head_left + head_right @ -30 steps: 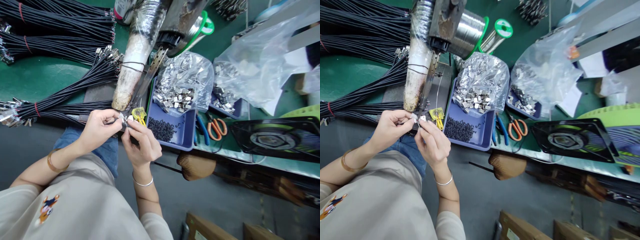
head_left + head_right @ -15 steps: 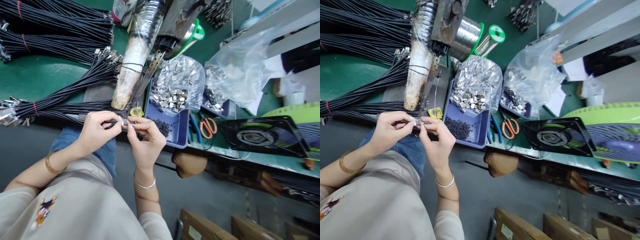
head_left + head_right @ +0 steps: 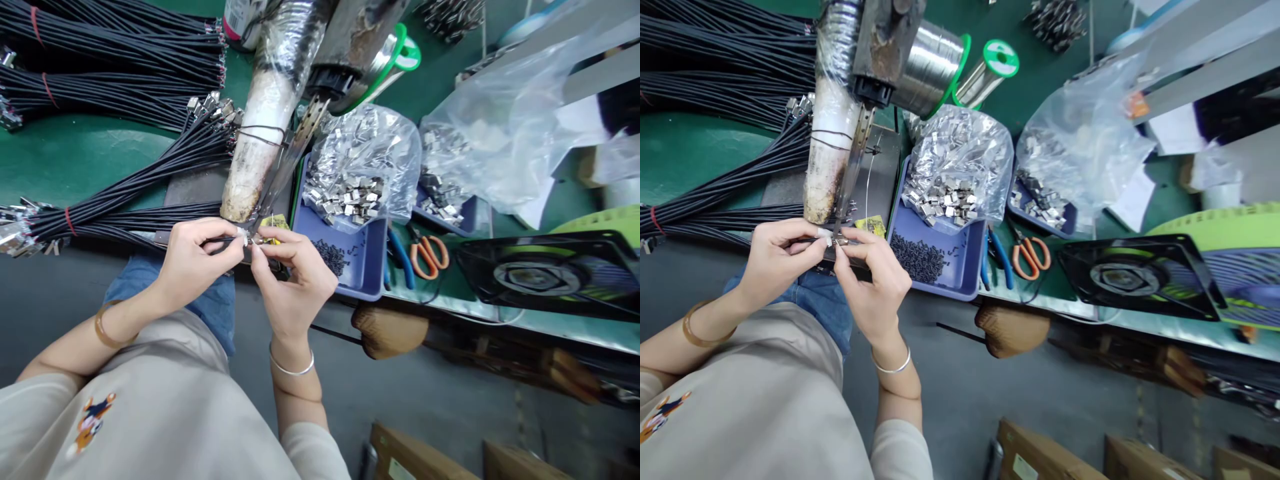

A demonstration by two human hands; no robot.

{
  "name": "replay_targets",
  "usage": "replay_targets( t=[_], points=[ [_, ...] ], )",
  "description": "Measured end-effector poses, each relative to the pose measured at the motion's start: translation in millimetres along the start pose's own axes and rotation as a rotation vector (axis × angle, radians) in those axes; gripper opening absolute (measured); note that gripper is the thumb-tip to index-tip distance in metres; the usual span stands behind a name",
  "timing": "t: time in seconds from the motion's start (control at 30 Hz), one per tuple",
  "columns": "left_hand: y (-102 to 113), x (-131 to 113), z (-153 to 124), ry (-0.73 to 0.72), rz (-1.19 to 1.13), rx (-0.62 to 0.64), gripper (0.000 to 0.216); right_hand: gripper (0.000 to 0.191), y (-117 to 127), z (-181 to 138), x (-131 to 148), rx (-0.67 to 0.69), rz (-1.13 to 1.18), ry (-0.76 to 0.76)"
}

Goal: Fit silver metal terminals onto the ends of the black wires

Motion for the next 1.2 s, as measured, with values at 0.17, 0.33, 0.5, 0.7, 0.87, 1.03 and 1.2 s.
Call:
replay_targets(
  t=[0.17,0.33,0.5,0.7,0.87,1.03,1.2],
  points=[
    [3,-6,-1,-0.073,0.052,-0.03,0.015,0.011,1,4,2,0.025,-0.006,0.018],
    [2,-3,-1,-0.06,0.088,-0.013,0.014,0.013,-2,3,1,0.085,0.016,0.021],
    [1,-4,-3,-0.077,0.088,-0.03,0.014,0.013,-2,1,0,0.092,0.018,0.011],
    [1,-4,-3,-0.069,0.071,-0.042,0.014,0.015,-1,4,2,0.077,0.011,0.028],
    [-2,8,-5,0.015,0.02,0.024,0.013,0.016,1,2,10,0.047,-0.082,0.124],
    [1,15,-10,0.055,-0.062,0.066,0.012,0.015,1,-9,13,-0.008,-0.104,0.132],
    [-1,19,-13,0.107,-0.15,0.132,0.011,0.011,-8,-16,-9,0.031,0.19,-0.208]
  ],
)
Point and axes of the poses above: each hand's wrist, its own z-axis towards the middle knuckle, its own y-axis out of the back of the hand, x = y × z, the point moved 8 cm from there along z, towards the middle knuckle, and after that the axes turned 15 degrees about y, right-handed, at the moved point
